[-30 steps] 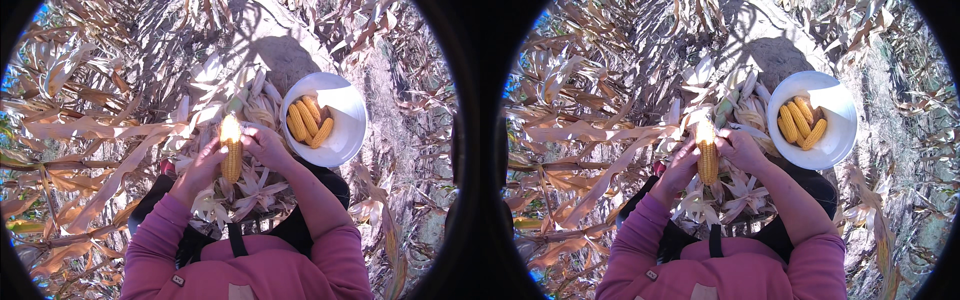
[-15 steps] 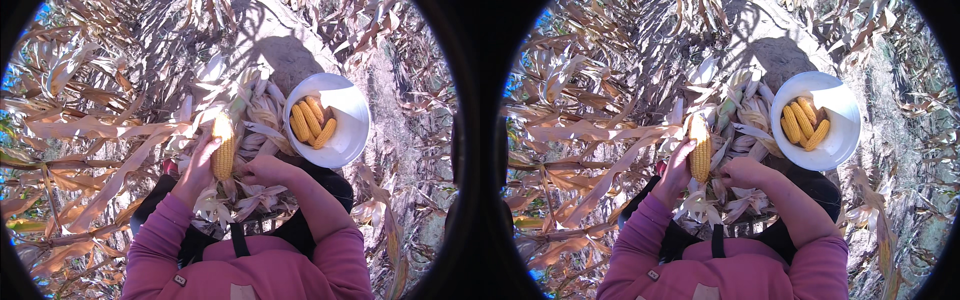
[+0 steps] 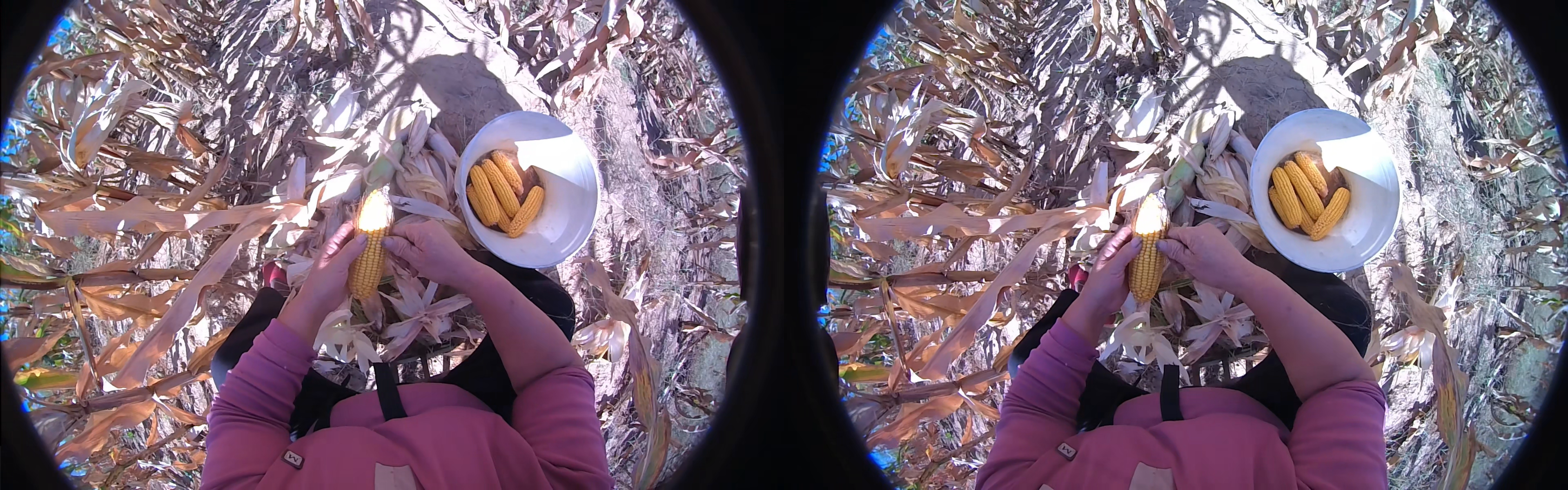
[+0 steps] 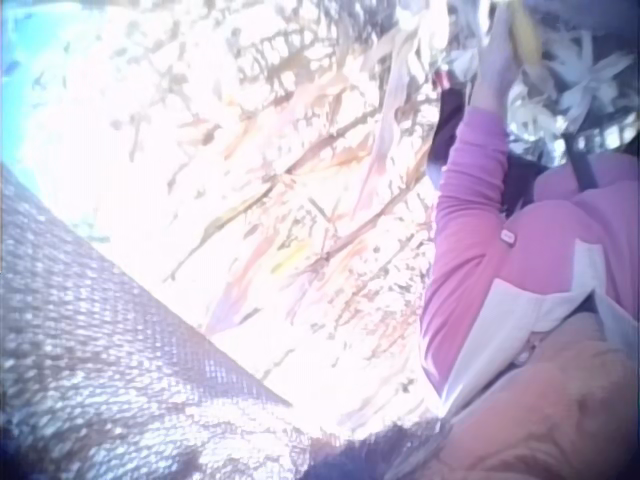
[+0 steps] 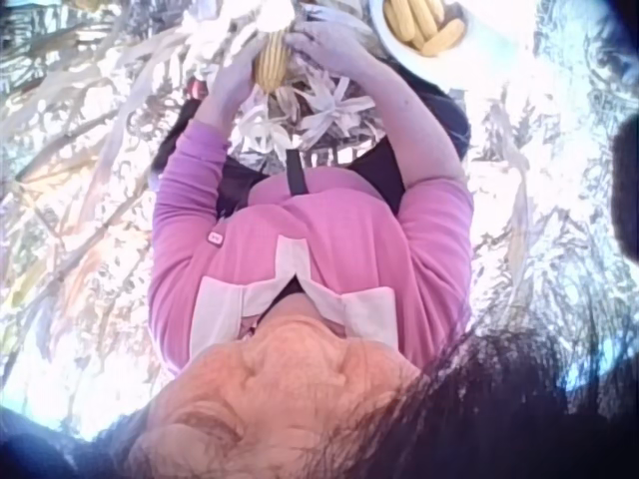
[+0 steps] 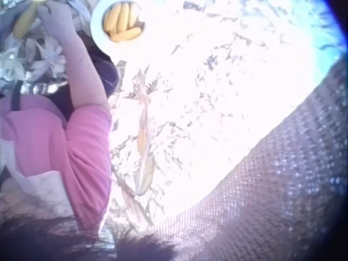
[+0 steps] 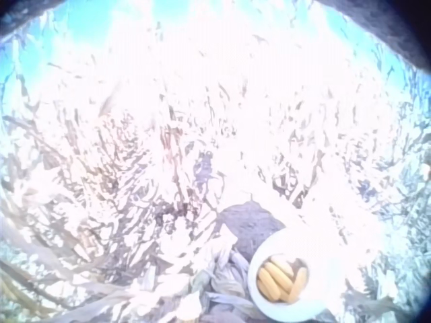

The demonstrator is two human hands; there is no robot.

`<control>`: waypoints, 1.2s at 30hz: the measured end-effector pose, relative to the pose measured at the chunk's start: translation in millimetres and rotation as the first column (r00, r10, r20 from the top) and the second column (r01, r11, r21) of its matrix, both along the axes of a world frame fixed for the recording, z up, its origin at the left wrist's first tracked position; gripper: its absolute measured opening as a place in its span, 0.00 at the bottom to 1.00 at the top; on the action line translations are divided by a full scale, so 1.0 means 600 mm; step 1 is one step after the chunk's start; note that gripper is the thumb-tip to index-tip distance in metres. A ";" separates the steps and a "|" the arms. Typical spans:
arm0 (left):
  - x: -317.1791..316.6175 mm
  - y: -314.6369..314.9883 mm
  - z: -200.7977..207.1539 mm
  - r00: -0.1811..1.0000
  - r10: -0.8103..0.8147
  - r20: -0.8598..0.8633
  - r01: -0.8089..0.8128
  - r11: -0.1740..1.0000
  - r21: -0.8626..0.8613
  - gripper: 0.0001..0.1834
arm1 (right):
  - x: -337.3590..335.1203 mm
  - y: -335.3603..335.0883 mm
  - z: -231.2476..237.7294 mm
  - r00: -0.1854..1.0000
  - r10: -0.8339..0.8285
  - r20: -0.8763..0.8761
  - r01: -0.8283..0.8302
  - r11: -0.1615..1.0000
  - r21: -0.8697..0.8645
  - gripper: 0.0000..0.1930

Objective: The person sits in a cornfield and shucks corn cobs by hand, removing the husks and silk. The cleaned cobs are placed into a white bucket beside them.

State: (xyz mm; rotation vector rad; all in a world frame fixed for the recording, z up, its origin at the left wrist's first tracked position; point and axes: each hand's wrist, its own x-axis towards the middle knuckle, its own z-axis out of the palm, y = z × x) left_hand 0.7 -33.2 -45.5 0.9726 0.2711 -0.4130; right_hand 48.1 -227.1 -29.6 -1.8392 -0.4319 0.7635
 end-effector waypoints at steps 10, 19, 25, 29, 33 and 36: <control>0.003 0.016 0.001 1.000 -0.005 -0.031 0.001 0.994 -0.108 0.24 | 0.020 -0.029 -0.020 0.919 -0.118 0.376 0.164 0.982 -0.094 0.13; 0.004 0.014 0.009 0.998 -0.068 0.018 0.067 0.997 0.038 0.25 | 0.016 -0.024 -0.006 0.996 -0.010 -0.086 0.012 1.000 0.027 0.19; 0.003 -0.009 0.015 0.997 -0.081 0.003 0.081 0.995 0.059 0.27 | 0.008 -0.003 -0.029 0.933 -0.039 0.359 -0.009 0.991 0.131 0.17; 0.003 -0.004 0.012 0.996 -0.081 -0.026 0.084 0.991 0.107 0.26 | 0.015 -0.022 0.010 0.956 -0.202 -0.212 0.253 0.934 0.252 0.15; 0.006 -0.004 0.010 0.996 -0.079 -0.030 0.082 0.991 0.105 0.26 | 0.029 -0.043 0.007 0.885 -0.355 -0.300 0.455 0.794 0.404 0.15; 0.007 -0.003 0.011 0.997 -0.073 -0.011 0.073 0.989 0.125 0.27 | 0.029 -0.053 -0.002 0.986 -0.166 0.028 0.156 0.962 0.225 0.14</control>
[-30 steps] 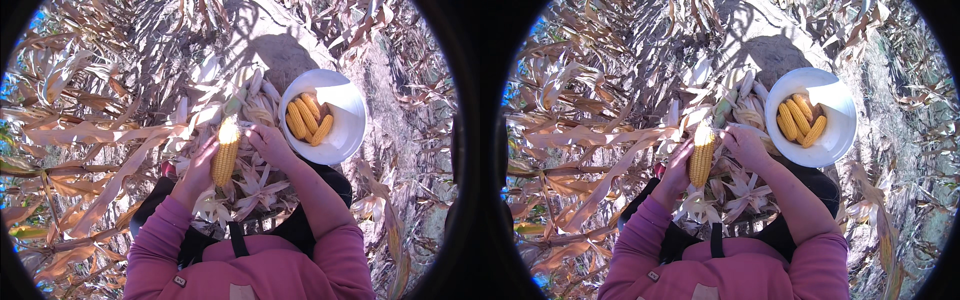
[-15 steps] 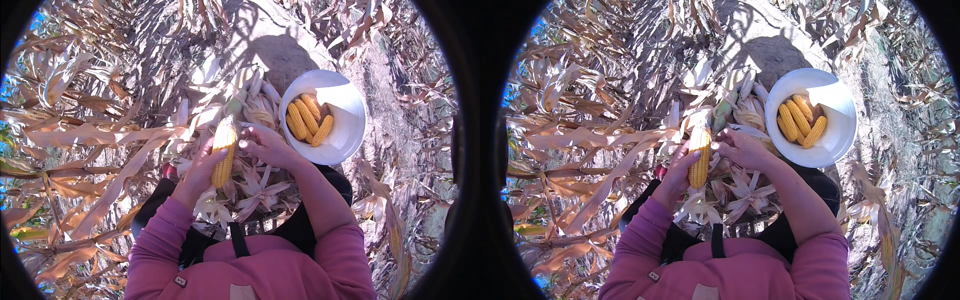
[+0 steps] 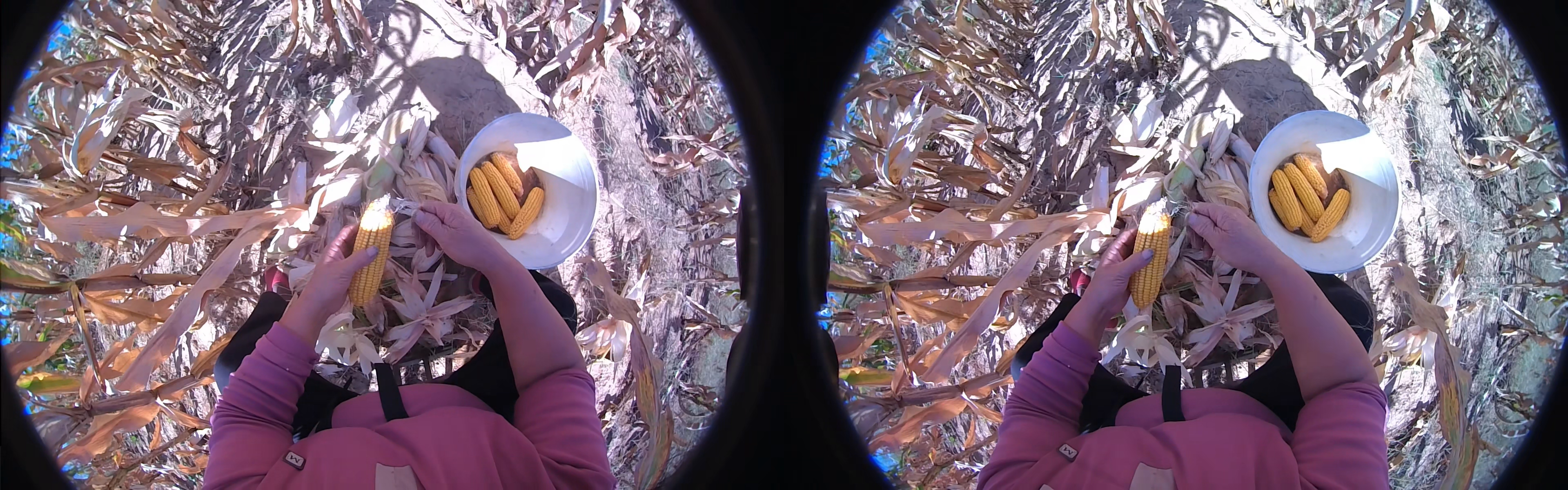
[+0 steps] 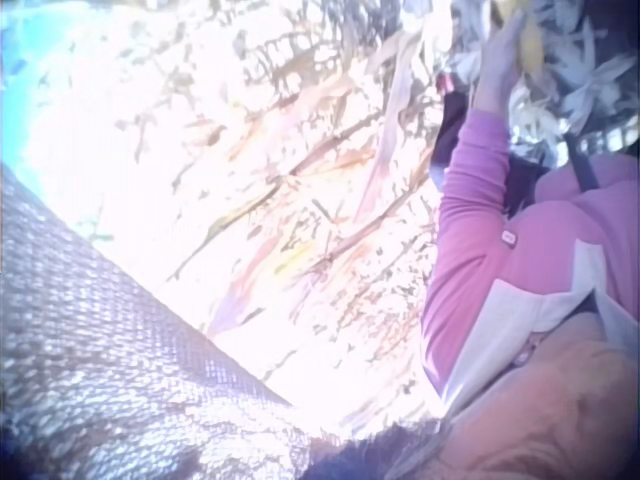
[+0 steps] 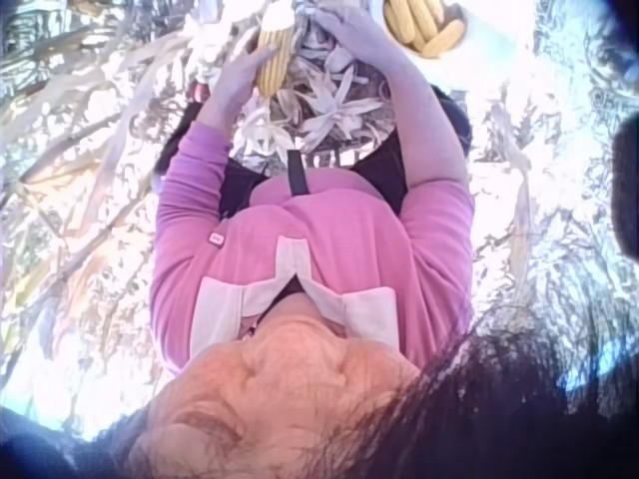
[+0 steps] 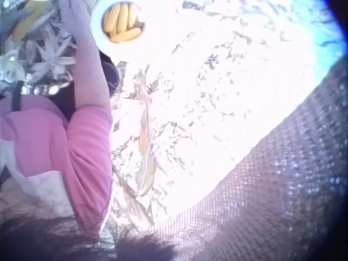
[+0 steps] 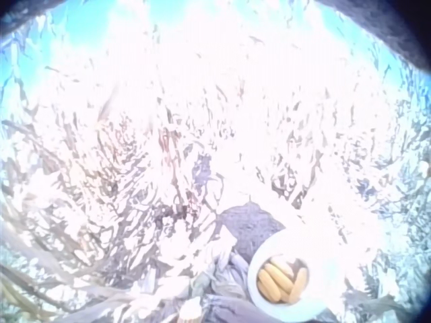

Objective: The person sits in a cornfield and shucks corn cobs by hand, removing the husks and silk. The cleaned cobs are placed into a white bucket beside them.

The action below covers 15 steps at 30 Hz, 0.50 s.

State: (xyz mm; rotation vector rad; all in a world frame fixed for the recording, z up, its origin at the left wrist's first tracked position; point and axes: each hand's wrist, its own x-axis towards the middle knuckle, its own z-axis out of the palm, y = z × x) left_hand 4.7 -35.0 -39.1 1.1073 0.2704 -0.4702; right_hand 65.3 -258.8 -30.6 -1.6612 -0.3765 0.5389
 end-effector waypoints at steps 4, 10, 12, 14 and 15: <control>0.000 -0.005 -0.004 0.992 -0.001 0.126 -0.016 0.991 0.136 0.27 | -0.018 0.017 -0.021 0.970 0.175 0.170 -0.117 0.945 -0.305 0.16; -0.001 -0.003 -0.005 0.950 -0.185 0.251 0.053 0.889 0.455 0.33 | -0.012 0.034 -0.028 0.992 -0.116 -0.047 0.117 0.993 0.018 0.13; -0.004 -0.001 -0.017 0.940 -0.188 0.286 0.027 0.875 0.484 0.35 | -0.011 0.035 -0.022 0.991 -0.097 -0.095 0.093 0.995 -0.039 0.12; -0.006 0.001 -0.021 0.921 -0.213 0.326 0.009 0.848 0.530 0.36 | -0.013 0.034 -0.009 0.979 -0.095 -0.181 0.094 0.995 -0.017 0.11; -0.005 0.000 -0.019 0.906 -0.239 0.348 0.002 0.827 0.563 0.36 | -0.014 0.033 -0.005 0.970 -0.094 -0.223 0.096 0.995 -0.004 0.11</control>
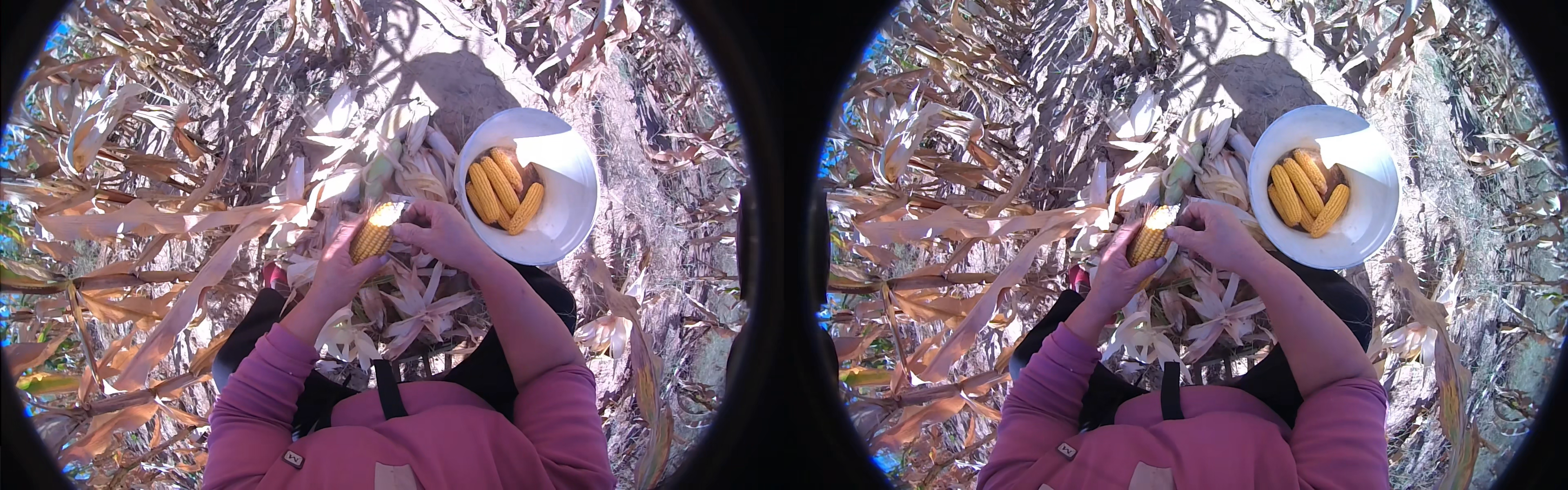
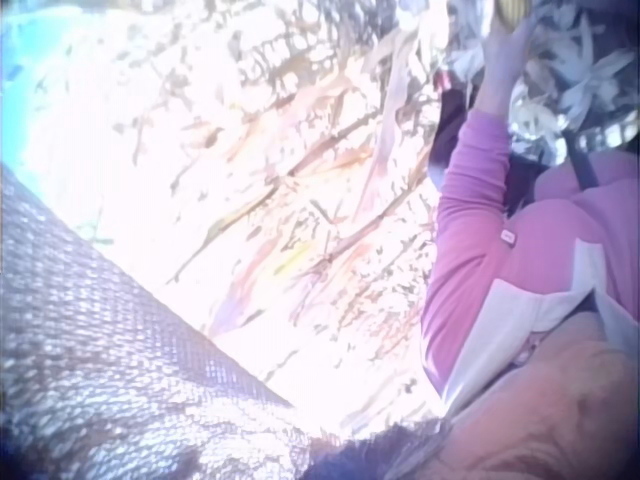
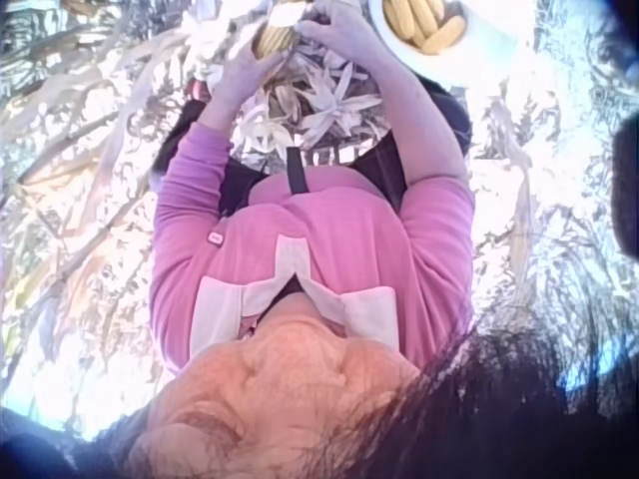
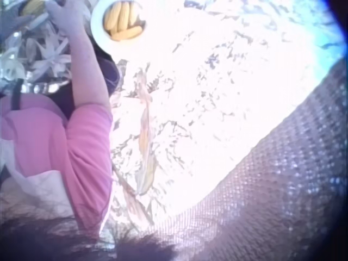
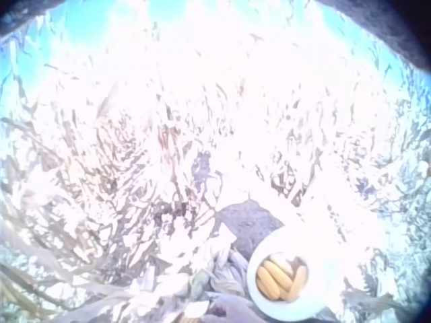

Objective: The person sits in a cornfield and shucks corn cobs by hand, removing the husks and silk. The cleaned cobs are placed into a white bucket beside them.

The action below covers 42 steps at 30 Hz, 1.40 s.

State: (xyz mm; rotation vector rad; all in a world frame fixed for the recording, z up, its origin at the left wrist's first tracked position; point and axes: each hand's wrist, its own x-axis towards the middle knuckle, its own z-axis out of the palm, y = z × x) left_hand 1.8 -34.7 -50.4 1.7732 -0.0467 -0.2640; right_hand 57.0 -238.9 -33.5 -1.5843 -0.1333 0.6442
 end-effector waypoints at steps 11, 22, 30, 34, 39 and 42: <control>0.003 0.002 -0.009 0.999 0.017 0.051 -0.025 0.987 0.158 0.36 | -0.004 -0.003 0.004 0.998 0.061 -0.018 -0.061 0.997 0.038 0.07; -0.005 -0.001 -0.008 0.992 -0.003 0.128 -0.044 0.930 0.364 0.34 | 0.000 0.000 0.006 0.985 0.071 -0.159 -0.068 0.997 0.024 0.09; -0.002 0.001 -0.013 0.989 0.004 0.148 -0.049 0.952 0.303 0.33 | -0.006 0.004 -0.008 0.997 0.023 -0.076 -0.020 0.999 0.044 0.07; 0.004 -0.010 0.016 0.980 0.104 -0.169 -0.155 0.934 -0.323 0.30 | -0.008 0.003 0.001 0.995 0.056 -0.085 -0.052 0.998 0.046 0.08; 0.011 0.012 0.015 0.979 0.064 -0.194 -0.133 0.919 -0.371 0.25 | -0.013 -0.007 0.015 0.880 0.474 -0.040 -0.476 0.873 -0.111 0.07; 0.014 0.015 0.013 0.982 0.040 -0.184 -0.112 0.911 -0.397 0.23 | -0.023 -0.006 -0.006 0.659 0.752 0.015 -0.712 0.630 -0.310 0.12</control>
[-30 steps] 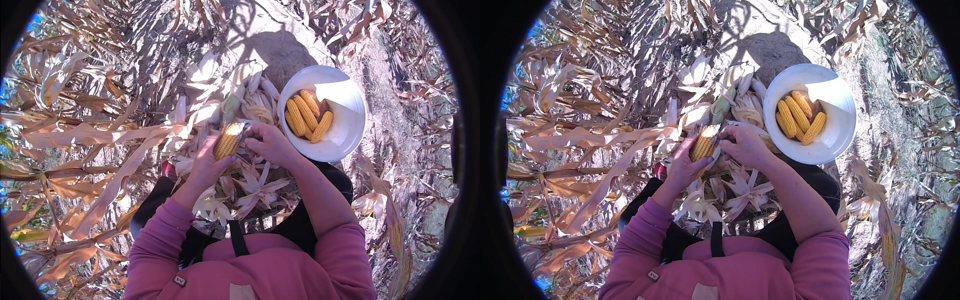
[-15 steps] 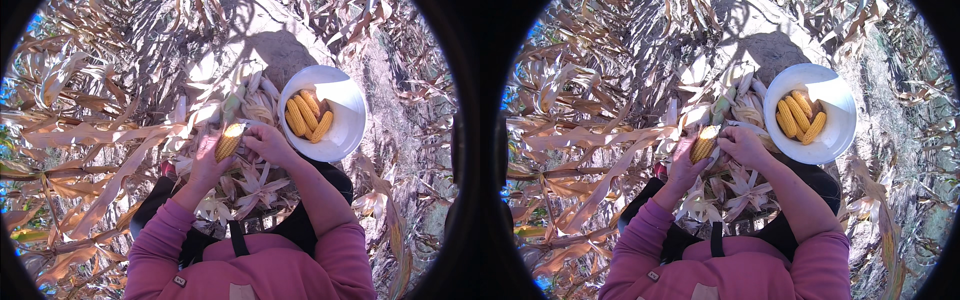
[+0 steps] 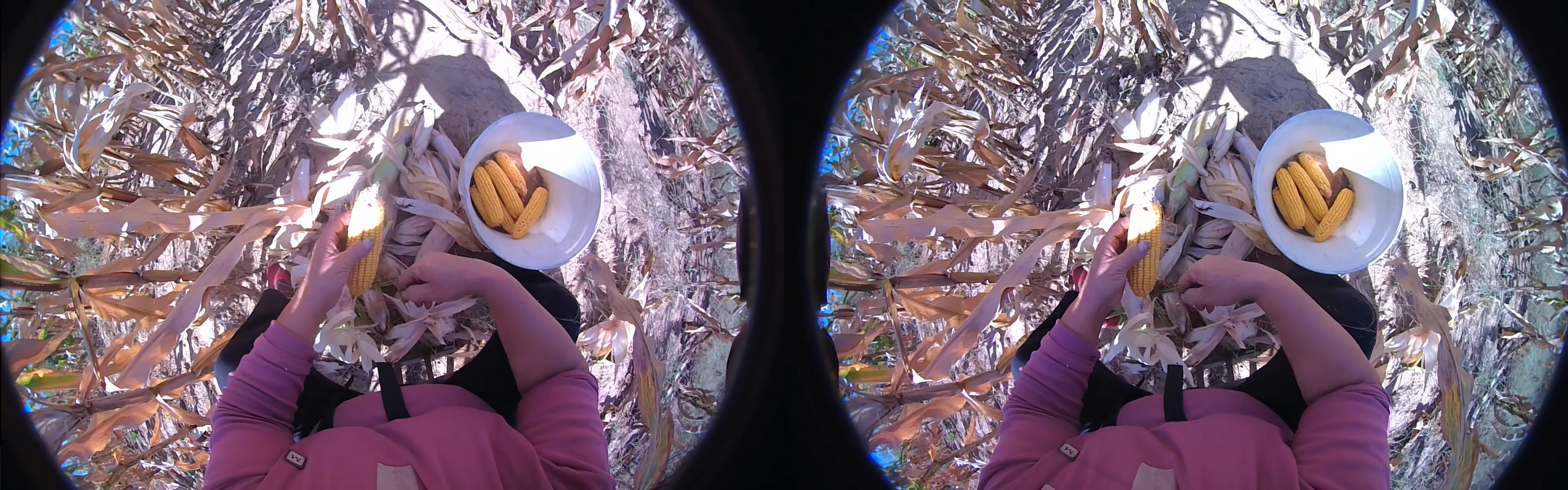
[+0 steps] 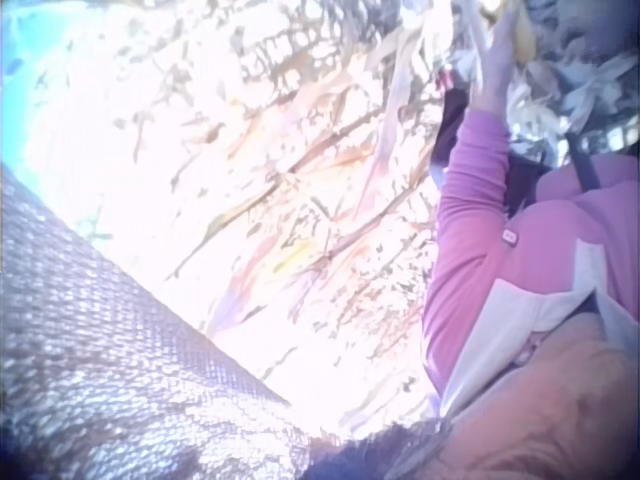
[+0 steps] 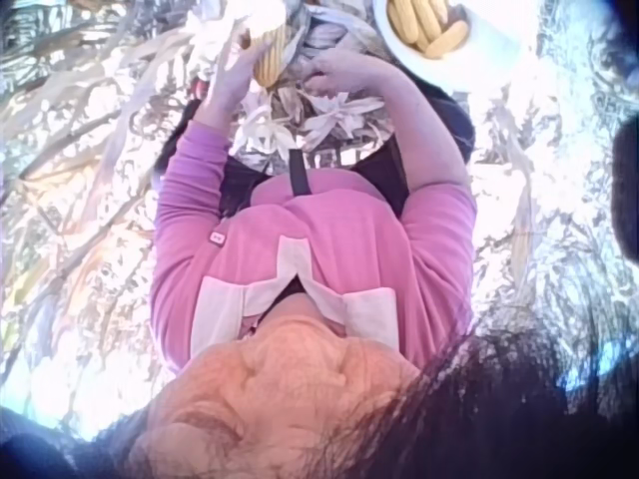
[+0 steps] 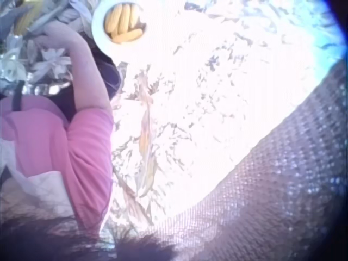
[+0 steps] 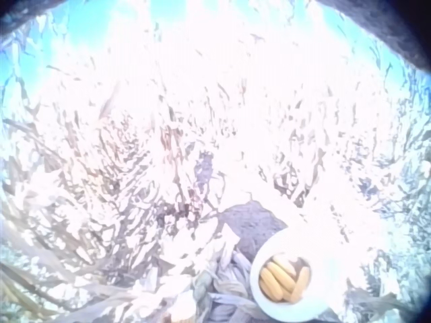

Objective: The person sits in a cornfield and shucks corn cobs by hand, removing the husks and silk. The cleaned cobs are placed into a white bucket beside them.

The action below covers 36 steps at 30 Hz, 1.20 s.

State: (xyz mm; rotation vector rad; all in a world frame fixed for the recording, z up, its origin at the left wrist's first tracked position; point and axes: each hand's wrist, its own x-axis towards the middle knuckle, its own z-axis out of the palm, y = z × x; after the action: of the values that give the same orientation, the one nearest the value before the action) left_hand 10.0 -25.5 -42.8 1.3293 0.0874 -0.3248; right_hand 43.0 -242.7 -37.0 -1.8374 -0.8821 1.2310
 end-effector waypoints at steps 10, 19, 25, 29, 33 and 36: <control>-0.008 -0.008 0.015 0.998 -0.061 -0.013 0.060 0.996 -0.059 0.28 | 0.013 0.004 -0.011 0.774 -0.633 -0.030 0.604 0.722 0.337 0.18; -0.017 -0.014 0.014 0.981 -0.155 -0.114 0.128 0.968 -0.215 0.29 | 0.004 0.014 -0.001 0.791 -0.610 -0.031 0.542 0.678 0.497 0.36; -0.021 -0.023 0.009 0.986 -0.130 -0.106 0.110 0.978 -0.176 0.29 | -0.011 0.026 0.001 0.789 -0.558 -0.259 0.611 0.659 0.439 0.39; -0.026 -0.021 0.014 0.998 -0.062 0.005 0.062 0.996 0.065 0.29 | -0.008 0.023 0.015 0.819 -0.574 -0.017 0.524 0.735 0.430 0.38; -0.017 -0.013 0.054 0.975 -0.147 0.168 0.086 0.941 0.326 0.30 | -0.009 0.026 0.020 0.810 -0.585 0.028 0.506 0.722 0.473 0.36; -0.023 -0.010 0.068 0.984 -0.097 0.147 0.073 0.985 0.159 0.29 | -0.006 0.029 0.025 0.831 -0.551 0.080 0.448 0.747 0.491 0.36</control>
State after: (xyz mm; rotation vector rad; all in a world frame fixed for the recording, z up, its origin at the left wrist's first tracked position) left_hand -3.8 -31.6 -1.8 1.5090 -0.0765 -0.2907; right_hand 39.4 -225.4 -21.8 -1.6772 -0.6466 0.4319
